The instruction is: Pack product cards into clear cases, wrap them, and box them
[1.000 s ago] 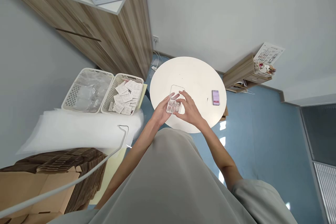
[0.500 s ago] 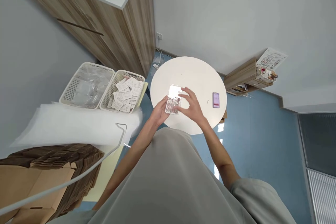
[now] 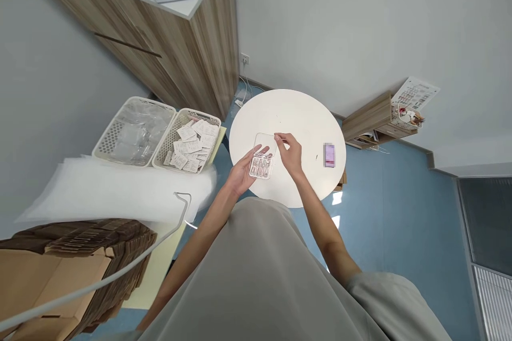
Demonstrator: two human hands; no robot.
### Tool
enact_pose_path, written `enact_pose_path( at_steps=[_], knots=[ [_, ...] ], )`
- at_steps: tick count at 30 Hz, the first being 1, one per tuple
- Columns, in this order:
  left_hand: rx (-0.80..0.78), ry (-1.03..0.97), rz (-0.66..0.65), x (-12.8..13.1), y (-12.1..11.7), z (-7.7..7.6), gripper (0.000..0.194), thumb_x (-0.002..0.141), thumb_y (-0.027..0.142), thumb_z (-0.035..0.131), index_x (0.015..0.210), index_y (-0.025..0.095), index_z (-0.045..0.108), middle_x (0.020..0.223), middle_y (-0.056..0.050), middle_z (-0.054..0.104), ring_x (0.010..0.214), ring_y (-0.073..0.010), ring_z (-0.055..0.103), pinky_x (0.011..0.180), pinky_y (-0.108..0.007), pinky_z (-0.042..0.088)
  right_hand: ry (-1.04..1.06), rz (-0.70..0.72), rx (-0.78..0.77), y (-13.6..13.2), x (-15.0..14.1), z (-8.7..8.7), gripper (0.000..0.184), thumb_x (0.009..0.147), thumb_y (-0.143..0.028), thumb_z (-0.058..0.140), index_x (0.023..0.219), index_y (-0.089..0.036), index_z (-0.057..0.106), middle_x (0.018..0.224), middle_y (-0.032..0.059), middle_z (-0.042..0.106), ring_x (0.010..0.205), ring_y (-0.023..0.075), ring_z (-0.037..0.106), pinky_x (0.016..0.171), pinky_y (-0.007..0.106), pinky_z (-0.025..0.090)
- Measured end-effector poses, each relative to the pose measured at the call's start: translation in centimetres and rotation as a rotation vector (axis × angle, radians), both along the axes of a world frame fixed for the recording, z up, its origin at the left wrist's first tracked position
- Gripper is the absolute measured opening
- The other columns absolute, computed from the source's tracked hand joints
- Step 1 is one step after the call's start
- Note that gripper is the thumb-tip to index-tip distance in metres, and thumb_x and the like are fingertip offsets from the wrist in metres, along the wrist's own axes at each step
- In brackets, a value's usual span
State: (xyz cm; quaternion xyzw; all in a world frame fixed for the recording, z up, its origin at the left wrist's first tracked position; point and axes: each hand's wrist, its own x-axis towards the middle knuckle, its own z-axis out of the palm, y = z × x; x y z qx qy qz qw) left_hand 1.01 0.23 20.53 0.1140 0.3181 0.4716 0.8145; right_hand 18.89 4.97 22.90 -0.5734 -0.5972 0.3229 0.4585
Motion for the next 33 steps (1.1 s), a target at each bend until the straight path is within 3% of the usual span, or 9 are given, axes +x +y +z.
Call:
enact_pose_path(
  at_steps=[9, 14, 20, 24, 26, 29, 33],
  knots=[
    [-0.028, -0.026, 0.030, 0.3, -0.1, -0.3, 0.049, 0.105, 0.049, 0.062, 0.142, 0.018, 0.067, 0.157, -0.014, 0.063, 0.146, -0.0343, 0.059, 0.121, -0.051, 0.050, -0.146, 0.115, 0.176, -4.6, 0.2, 3.5, 0.021, 0.109, -0.041, 0.064, 0.112, -0.029, 0.081, 0.114, 0.0079, 0.074, 0.123, 0.0254, 0.068, 0.107, 0.045, 0.056],
    [-0.003, -0.030, 0.020, 0.3, -0.2, 0.4, 0.051, 0.104, 0.053, 0.062, 0.142, 0.019, 0.068, 0.159, -0.013, 0.061, 0.149, -0.0352, 0.056, 0.121, -0.052, 0.050, -0.205, 0.148, 0.190, -8.4, 0.3, 3.0, 0.013, 0.105, -0.034, 0.070, 0.110, -0.032, 0.082, 0.116, 0.0078, 0.071, 0.123, 0.0261, 0.064, 0.100, 0.046, 0.059],
    [0.034, -0.036, 0.005, 0.4, -0.6, 0.8, 0.047, 0.105, 0.046, 0.062, 0.143, 0.021, 0.069, 0.163, -0.010, 0.058, 0.153, -0.0333, 0.052, 0.128, -0.051, 0.043, -0.266, 0.138, 0.058, -11.3, 0.1, 0.8, 0.009, 0.101, -0.029, 0.074, 0.106, -0.031, 0.081, 0.106, 0.0065, 0.068, 0.111, 0.0251, 0.064, 0.094, 0.044, 0.058],
    [0.071, 0.007, -0.017, 0.5, -0.9, 0.8, 0.047, 0.098, 0.029, 0.068, 0.144, 0.021, 0.067, 0.168, -0.009, 0.053, 0.156, -0.0328, 0.048, 0.131, -0.051, 0.038, -0.234, 0.127, 0.024, -11.7, 0.1, 0.9, 0.008, 0.100, -0.033, 0.074, 0.106, -0.029, 0.078, 0.106, 0.0065, 0.069, 0.109, 0.0245, 0.064, 0.092, 0.041, 0.057],
    [0.081, 0.018, -0.022, 0.5, -1.0, 0.7, 0.050, 0.096, 0.025, 0.069, 0.146, 0.020, 0.066, 0.169, -0.010, 0.051, 0.157, -0.0335, 0.046, 0.132, -0.052, 0.036, -0.197, 0.078, -0.032, -11.5, 0.2, 1.2, 0.020, 0.096, -0.042, 0.078, 0.108, -0.027, 0.075, 0.107, 0.0068, 0.072, 0.107, 0.0245, 0.066, 0.087, 0.039, 0.057],
    [0.078, 0.022, -0.018, 0.5, -1.0, 0.5, 0.051, 0.095, 0.025, 0.069, 0.146, 0.020, 0.065, 0.170, -0.011, 0.049, 0.158, -0.0342, 0.045, 0.132, -0.053, 0.035, -0.133, -0.008, -0.230, -10.9, 0.4, 1.2, 0.040, 0.089, -0.057, 0.080, 0.110, -0.024, 0.072, 0.102, 0.0063, 0.075, 0.097, 0.0231, 0.070, 0.078, 0.035, 0.056],
    [0.086, 0.031, -0.013, 0.7, -1.1, 0.5, 0.049, 0.094, 0.025, 0.069, 0.143, 0.020, 0.066, 0.170, -0.012, 0.049, 0.157, -0.0346, 0.046, 0.130, -0.052, 0.038, 0.066, 0.139, -0.490, -10.0, 0.1, 0.1, 0.047, 0.090, -0.069, 0.071, 0.087, -0.022, 0.070, 0.083, 0.0041, 0.076, 0.083, 0.0203, 0.071, 0.076, 0.032, 0.055]
  ],
)
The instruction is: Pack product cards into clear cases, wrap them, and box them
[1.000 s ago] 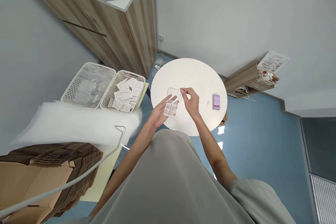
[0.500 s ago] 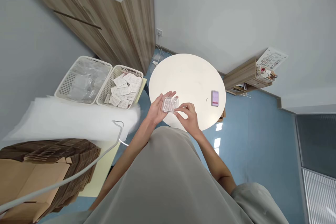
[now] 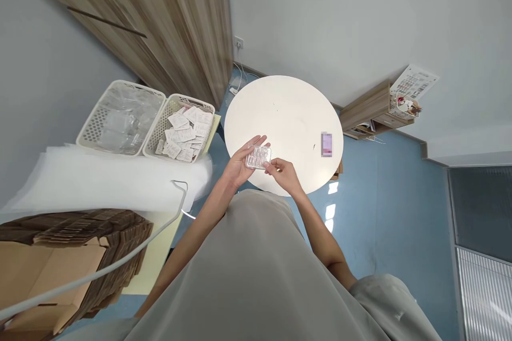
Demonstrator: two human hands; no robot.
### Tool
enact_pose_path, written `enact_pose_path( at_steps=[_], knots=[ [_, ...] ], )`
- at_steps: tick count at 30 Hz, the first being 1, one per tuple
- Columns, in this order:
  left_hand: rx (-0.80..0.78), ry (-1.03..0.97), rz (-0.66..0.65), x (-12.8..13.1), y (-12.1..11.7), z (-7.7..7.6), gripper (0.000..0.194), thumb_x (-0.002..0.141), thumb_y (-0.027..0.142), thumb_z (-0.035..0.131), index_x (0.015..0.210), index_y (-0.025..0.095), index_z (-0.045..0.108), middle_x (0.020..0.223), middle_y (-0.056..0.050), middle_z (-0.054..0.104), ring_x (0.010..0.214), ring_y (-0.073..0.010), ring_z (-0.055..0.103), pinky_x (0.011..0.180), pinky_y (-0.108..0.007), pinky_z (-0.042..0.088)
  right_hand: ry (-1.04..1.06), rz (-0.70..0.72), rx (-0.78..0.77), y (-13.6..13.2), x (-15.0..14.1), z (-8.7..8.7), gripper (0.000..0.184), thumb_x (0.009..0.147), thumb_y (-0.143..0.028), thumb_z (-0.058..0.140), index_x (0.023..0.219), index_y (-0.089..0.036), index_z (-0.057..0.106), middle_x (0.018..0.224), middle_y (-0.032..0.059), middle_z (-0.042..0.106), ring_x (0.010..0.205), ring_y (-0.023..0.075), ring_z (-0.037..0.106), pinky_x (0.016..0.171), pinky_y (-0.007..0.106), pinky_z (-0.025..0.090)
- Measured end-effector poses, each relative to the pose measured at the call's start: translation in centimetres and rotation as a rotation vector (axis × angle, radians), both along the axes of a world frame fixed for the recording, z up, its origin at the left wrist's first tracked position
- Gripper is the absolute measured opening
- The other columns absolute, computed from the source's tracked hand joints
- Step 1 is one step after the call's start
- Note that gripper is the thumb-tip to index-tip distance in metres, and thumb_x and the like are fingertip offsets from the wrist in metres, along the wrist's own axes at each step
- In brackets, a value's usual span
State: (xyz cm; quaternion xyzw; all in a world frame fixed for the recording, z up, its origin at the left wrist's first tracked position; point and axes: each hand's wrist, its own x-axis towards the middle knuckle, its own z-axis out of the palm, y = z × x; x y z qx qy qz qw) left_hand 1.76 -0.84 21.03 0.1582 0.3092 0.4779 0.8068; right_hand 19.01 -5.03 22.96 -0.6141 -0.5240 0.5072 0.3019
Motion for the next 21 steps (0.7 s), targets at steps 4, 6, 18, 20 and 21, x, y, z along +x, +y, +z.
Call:
enact_pose_path(
  at_steps=[4, 6, 18, 20, 21],
  knots=[
    [-0.015, 0.047, 0.019, -0.1, -0.1, -0.7, 0.052, 0.095, 0.030, 0.073, 0.145, 0.020, 0.064, 0.164, -0.014, 0.054, 0.149, -0.0337, 0.054, 0.122, -0.049, 0.046, 0.207, 0.030, -0.096, 0.5, -0.6, -1.0, 0.051, 0.085, -0.071, 0.076, 0.075, -0.022, 0.065, 0.074, 0.0030, 0.072, 0.074, 0.0185, 0.068, 0.070, 0.030, 0.053],
    [-0.029, 0.126, 0.012, -0.7, -0.2, -1.4, 0.057, 0.095, 0.039, 0.077, 0.147, 0.021, 0.062, 0.154, -0.015, 0.062, 0.140, -0.0324, 0.060, 0.117, -0.048, 0.050, 0.248, -0.001, -0.081, 0.7, -0.7, -1.0, 0.050, 0.084, -0.070, 0.079, 0.074, -0.022, 0.064, 0.073, 0.0023, 0.072, 0.072, 0.0174, 0.066, 0.069, 0.030, 0.052],
    [0.006, 0.630, -0.037, -3.3, -1.2, -2.5, 0.074, 0.078, 0.054, 0.092, 0.139, 0.019, 0.071, 0.084, -0.002, 0.066, 0.082, -0.0193, 0.061, 0.079, -0.034, 0.048, 0.202, -0.052, -0.105, 1.7, 0.1, -2.5, 0.055, 0.085, -0.072, 0.077, 0.070, -0.022, 0.061, 0.071, 0.0035, 0.073, 0.070, 0.0164, 0.066, 0.066, 0.028, 0.050],
    [0.019, 0.676, -0.025, -3.2, -1.1, -2.8, 0.074, 0.076, 0.056, 0.092, 0.137, 0.018, 0.073, 0.081, -0.001, 0.065, 0.078, -0.0181, 0.059, 0.076, -0.034, 0.048, 0.180, -0.046, -0.130, 1.9, 0.2, -3.4, 0.054, 0.085, -0.073, 0.076, 0.072, -0.022, 0.063, 0.071, 0.0038, 0.073, 0.069, 0.0164, 0.066, 0.066, 0.028, 0.050],
    [0.023, 0.702, -0.023, -3.3, -1.0, -3.1, 0.074, 0.076, 0.057, 0.092, 0.135, 0.018, 0.073, 0.080, -0.001, 0.065, 0.077, -0.0178, 0.058, 0.075, -0.034, 0.048, 0.164, -0.040, -0.146, 2.0, 0.2, -4.0, 0.055, 0.085, -0.073, 0.075, 0.073, -0.021, 0.065, 0.071, 0.0040, 0.074, 0.069, 0.0165, 0.066, 0.065, 0.028, 0.050]
  ],
)
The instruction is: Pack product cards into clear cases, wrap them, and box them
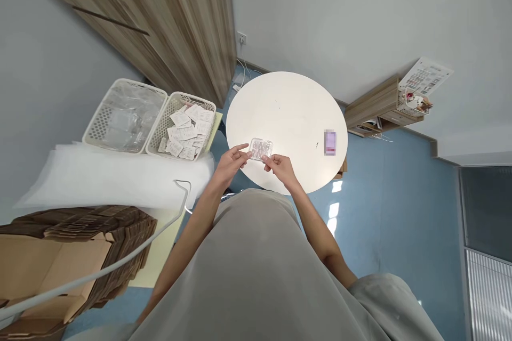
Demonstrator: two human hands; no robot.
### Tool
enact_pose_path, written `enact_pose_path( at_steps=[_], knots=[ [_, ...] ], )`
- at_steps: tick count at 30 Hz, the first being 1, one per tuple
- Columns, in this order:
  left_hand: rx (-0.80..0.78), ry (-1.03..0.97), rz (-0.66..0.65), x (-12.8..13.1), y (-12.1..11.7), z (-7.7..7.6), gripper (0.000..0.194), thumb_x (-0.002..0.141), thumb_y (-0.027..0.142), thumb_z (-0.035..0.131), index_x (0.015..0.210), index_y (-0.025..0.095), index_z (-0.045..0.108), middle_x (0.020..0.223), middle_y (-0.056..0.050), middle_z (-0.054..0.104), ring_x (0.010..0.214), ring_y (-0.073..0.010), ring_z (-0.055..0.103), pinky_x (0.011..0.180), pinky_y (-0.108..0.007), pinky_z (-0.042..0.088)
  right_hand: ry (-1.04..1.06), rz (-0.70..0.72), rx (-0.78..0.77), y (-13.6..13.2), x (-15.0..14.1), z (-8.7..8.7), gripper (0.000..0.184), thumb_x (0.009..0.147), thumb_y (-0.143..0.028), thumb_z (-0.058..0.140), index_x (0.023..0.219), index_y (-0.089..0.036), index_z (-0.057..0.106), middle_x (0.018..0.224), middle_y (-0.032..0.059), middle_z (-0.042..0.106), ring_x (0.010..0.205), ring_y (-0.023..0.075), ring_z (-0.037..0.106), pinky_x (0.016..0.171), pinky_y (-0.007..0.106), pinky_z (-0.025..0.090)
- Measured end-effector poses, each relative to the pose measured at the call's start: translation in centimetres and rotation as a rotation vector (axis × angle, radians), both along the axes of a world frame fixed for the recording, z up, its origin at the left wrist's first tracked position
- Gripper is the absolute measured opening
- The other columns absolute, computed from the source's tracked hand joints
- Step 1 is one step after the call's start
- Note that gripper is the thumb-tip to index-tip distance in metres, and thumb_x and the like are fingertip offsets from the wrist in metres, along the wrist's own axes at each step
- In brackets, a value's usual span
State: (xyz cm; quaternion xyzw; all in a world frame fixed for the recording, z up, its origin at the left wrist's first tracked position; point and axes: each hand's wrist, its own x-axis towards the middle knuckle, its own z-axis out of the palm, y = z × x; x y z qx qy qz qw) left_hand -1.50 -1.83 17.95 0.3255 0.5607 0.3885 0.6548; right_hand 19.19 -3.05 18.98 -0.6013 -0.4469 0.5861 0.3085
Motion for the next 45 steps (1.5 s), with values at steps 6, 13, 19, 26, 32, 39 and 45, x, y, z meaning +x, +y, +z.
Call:
enact_pose_path(
  at_steps=[6, 13, 19, 26, 32, 39, 45],
  knots=[
    [-0.013, 0.138, -0.028, -0.6, 0.5, -3.7, 0.073, 0.074, 0.063, 0.090, 0.130, 0.018, 0.074, 0.083, -0.004, 0.070, 0.078, -0.0195, 0.061, 0.077, -0.036, 0.052, -0.060, 0.056, -0.062, 1.2, -0.1, -4.4, 0.048, 0.091, -0.064, 0.074, 0.074, -0.019, 0.069, 0.077, 0.0072, 0.078, 0.073, 0.0169, 0.070, 0.066, 0.025, 0.050],
    [-0.093, 0.373, -0.156, -1.0, 1.8, -11.9, 0.057, 0.082, 0.054, 0.083, 0.125, 0.017, 0.075, 0.101, -0.012, 0.078, 0.085, -0.0250, 0.071, 0.084, -0.039, 0.056, -0.131, 0.167, -0.323, 2.9, -1.2, -11.5, 0.033, 0.103, -0.035, 0.070, 0.076, -0.015, 0.073, 0.092, 0.0114, 0.084, 0.069, 0.0124, 0.068, 0.063, 0.021, 0.049],
    [-0.193, 0.716, -0.435, -0.1, 2.2, -16.8, 0.042, 0.088, 0.035, 0.075, 0.126, 0.018, 0.075, 0.119, -0.014, 0.080, 0.105, -0.0292, 0.075, 0.094, -0.037, 0.054, -0.205, 0.039, -0.530, 2.6, -1.9, -15.6, 0.032, 0.099, -0.020, 0.072, 0.069, -0.014, 0.067, 0.083, 0.0132, 0.082, 0.057, 0.0096, 0.061, 0.055, 0.020, 0.048],
    [-0.209, 0.765, -0.505, 0.4, 2.3, -18.5, 0.041, 0.083, 0.038, 0.079, 0.120, 0.020, 0.078, 0.124, -0.015, 0.079, 0.117, -0.0322, 0.072, 0.095, -0.036, 0.052, -0.230, 0.003, -0.542, 1.6, -1.4, -16.8, 0.016, 0.096, -0.014, 0.071, 0.081, -0.011, 0.074, 0.081, 0.0115, 0.082, 0.057, 0.0101, 0.062, 0.058, 0.020, 0.051],
    [-0.180, 0.699, -0.485, -0.5, 1.1, -18.0, 0.047, 0.085, 0.042, 0.077, 0.127, 0.020, 0.076, 0.125, -0.015, 0.079, 0.117, -0.0325, 0.071, 0.096, -0.036, 0.053, -0.282, 0.069, -0.473, 1.3, -1.1, -16.4, 0.017, 0.096, -0.017, 0.071, 0.079, -0.013, 0.074, 0.085, 0.0100, 0.082, 0.063, 0.0111, 0.064, 0.062, 0.021, 0.052],
    [-0.110, 0.484, -0.236, -3.2, -3.0, -15.6, 0.035, 0.087, 0.035, 0.074, 0.121, 0.023, 0.077, 0.123, -0.013, 0.079, 0.121, -0.0366, 0.069, 0.108, -0.046, 0.051, -0.393, 0.369, -0.264, 1.6, -4.7, -14.8, 0.016, 0.101, -0.023, 0.064, 0.105, -0.018, 0.079, 0.095, 0.0044, 0.083, 0.083, 0.0148, 0.073, 0.079, 0.022, 0.053],
    [-0.085, 0.492, 0.115, -8.8, -7.3, -13.8, 0.029, 0.090, 0.034, 0.075, 0.118, 0.024, 0.075, 0.131, -0.013, 0.073, 0.111, -0.0337, 0.070, 0.110, -0.047, 0.050, -0.467, 0.673, 0.003, 1.6, -12.5, -13.0, 0.020, 0.100, -0.025, 0.068, 0.117, -0.022, 0.079, 0.103, 0.0046, 0.083, 0.097, 0.0191, 0.075, 0.090, 0.027, 0.053]
  ],
)
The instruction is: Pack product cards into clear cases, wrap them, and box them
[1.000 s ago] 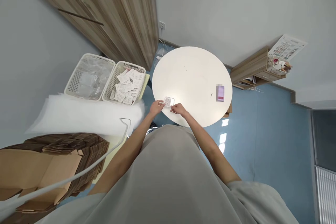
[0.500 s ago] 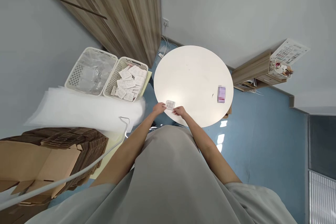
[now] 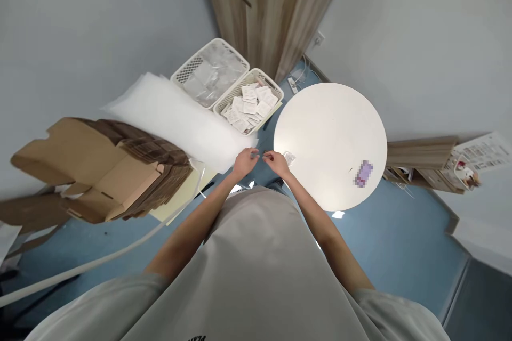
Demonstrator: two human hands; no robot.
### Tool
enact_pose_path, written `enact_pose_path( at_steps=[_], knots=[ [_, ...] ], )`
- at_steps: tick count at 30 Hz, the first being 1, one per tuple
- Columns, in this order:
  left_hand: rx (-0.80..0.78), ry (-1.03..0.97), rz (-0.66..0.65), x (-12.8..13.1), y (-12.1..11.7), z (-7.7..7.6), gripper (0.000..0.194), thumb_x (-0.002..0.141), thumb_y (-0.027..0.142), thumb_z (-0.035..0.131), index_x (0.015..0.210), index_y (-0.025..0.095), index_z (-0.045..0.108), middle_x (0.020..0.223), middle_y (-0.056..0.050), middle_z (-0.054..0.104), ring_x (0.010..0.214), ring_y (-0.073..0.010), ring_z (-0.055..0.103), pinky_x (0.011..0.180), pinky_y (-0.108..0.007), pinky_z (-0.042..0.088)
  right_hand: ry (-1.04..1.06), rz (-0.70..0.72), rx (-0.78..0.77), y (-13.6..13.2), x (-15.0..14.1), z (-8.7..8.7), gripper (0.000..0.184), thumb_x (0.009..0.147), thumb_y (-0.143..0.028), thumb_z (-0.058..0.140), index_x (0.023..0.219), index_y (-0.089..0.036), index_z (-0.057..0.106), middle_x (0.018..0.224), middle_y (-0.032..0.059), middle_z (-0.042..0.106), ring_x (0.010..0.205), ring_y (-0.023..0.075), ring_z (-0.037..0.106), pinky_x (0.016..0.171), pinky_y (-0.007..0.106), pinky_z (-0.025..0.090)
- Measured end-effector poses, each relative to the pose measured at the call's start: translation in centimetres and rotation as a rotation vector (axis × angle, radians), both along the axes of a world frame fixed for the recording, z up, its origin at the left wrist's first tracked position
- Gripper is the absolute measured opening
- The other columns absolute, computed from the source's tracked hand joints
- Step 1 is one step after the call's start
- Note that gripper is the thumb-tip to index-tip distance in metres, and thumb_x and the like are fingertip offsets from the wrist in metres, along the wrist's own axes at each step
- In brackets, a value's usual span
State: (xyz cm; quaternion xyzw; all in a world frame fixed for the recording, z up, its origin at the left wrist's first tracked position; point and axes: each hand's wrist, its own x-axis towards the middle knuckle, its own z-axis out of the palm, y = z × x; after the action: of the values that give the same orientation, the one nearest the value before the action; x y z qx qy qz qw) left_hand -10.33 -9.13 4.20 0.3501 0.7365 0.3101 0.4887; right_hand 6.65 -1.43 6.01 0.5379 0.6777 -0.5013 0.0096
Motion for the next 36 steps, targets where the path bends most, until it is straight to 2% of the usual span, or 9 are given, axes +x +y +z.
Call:
enact_pose_path(
  at_steps=[4, 7, 11, 15, 23, 27, 30, 33, 36],
  knots=[
    [0.027, 0.245, 0.143, -5.3, -2.9, -0.2, 0.033, 0.099, 0.029, 0.062, 0.129, 0.020, 0.069, 0.139, -0.017, 0.063, 0.115, -0.0326, 0.069, 0.107, -0.046, 0.052, 0.000, 0.165, 0.063, -0.4, -5.4, 0.7, 0.023, 0.103, -0.029, 0.068, 0.122, -0.021, 0.077, 0.103, 0.0050, 0.082, 0.098, 0.0203, 0.075, 0.095, 0.029, 0.053],
    [-0.055, 0.391, 0.173, -8.8, -4.4, -1.0, 0.039, 0.099, 0.027, 0.059, 0.137, 0.017, 0.063, 0.146, -0.018, 0.057, 0.121, -0.0333, 0.068, 0.106, -0.046, 0.054, -0.060, 0.254, 0.067, -0.7, -9.3, 0.6, 0.028, 0.105, -0.033, 0.066, 0.131, -0.023, 0.073, 0.106, 0.0044, 0.082, 0.104, 0.0220, 0.075, 0.096, 0.030, 0.053],
    [-0.179, 0.537, 0.056, -11.3, -5.1, -1.9, 0.049, 0.099, 0.025, 0.059, 0.147, 0.015, 0.054, 0.152, -0.022, 0.053, 0.124, -0.0368, 0.067, 0.103, -0.047, 0.057, -0.200, 0.306, 0.054, -0.7, -13.5, 0.1, 0.041, 0.106, -0.036, 0.064, 0.144, -0.021, 0.064, 0.116, 0.0073, 0.082, 0.118, 0.0269, 0.073, 0.097, 0.033, 0.054],
    [-0.264, 0.596, -0.121, -11.5, -5.0, -1.8, 0.046, 0.101, 0.018, 0.052, 0.147, 0.015, 0.054, 0.149, -0.022, 0.055, 0.124, -0.0361, 0.067, 0.094, -0.043, 0.059, -0.359, 0.321, 0.046, -0.6, -16.1, -0.7, 0.047, 0.107, -0.038, 0.064, 0.148, -0.017, 0.059, 0.123, 0.0123, 0.080, 0.126, 0.0323, 0.070, 0.100, 0.038, 0.054],
    [-0.271, 0.595, -0.275, -11.9, -5.5, -1.5, 0.038, 0.105, 0.012, 0.036, 0.125, 0.015, 0.069, 0.127, -0.020, 0.065, 0.116, -0.0330, 0.068, 0.090, -0.044, 0.057, -0.454, 0.315, 0.063, -1.1, -17.5, -2.4, 0.033, 0.107, -0.040, 0.063, 0.133, -0.019, 0.063, 0.125, 0.0139, 0.077, 0.123, 0.0325, 0.069, 0.100, 0.040, 0.053],
    [-0.190, 0.595, -0.164, -11.7, -6.2, -1.1, 0.032, 0.108, 0.020, 0.042, 0.118, 0.018, 0.072, 0.122, -0.016, 0.068, 0.111, -0.0311, 0.070, 0.084, -0.040, 0.056, -0.366, 0.249, 0.142, -1.6, -17.6, -2.5, 0.039, 0.109, -0.047, 0.059, 0.134, -0.018, 0.062, 0.129, 0.0165, 0.075, 0.129, 0.0321, 0.066, 0.105, 0.040, 0.051],
    [-0.114, 0.577, -0.035, -11.1, -7.0, -0.2, 0.024, 0.106, 0.023, 0.050, 0.114, 0.021, 0.072, 0.119, -0.012, 0.072, 0.101, -0.0274, 0.071, 0.078, -0.036, 0.053, -0.246, 0.199, 0.206, -1.8, -17.4, -2.1, 0.046, 0.108, -0.057, 0.054, 0.126, -0.017, 0.066, 0.138, 0.0193, 0.070, 0.139, 0.0329, 0.058, 0.109, 0.039, 0.048],
    [-0.033, 0.544, 0.044, -10.3, -7.7, 1.2, 0.015, 0.102, 0.022, 0.056, 0.106, 0.022, 0.071, 0.113, -0.008, 0.074, 0.088, -0.0224, 0.070, 0.072, -0.034, 0.050, -0.173, 0.124, 0.061, -1.6, -16.9, -1.1, 0.057, 0.103, -0.071, 0.053, 0.115, -0.018, 0.068, 0.124, 0.0168, 0.076, 0.125, 0.0320, 0.067, 0.102, 0.038, 0.051],
    [0.089, 0.502, 0.057, -9.4, -8.3, 3.1, 0.011, 0.100, 0.022, 0.058, 0.100, 0.023, 0.069, 0.106, -0.005, 0.075, 0.076, -0.0179, 0.067, 0.068, -0.032, 0.049, -0.110, 0.004, -0.083, -1.2, -16.0, 0.0, 0.065, 0.093, -0.081, 0.060, 0.116, -0.020, 0.065, 0.102, 0.0101, 0.078, 0.107, 0.0293, 0.073, 0.091, 0.035, 0.053]
  ],
)
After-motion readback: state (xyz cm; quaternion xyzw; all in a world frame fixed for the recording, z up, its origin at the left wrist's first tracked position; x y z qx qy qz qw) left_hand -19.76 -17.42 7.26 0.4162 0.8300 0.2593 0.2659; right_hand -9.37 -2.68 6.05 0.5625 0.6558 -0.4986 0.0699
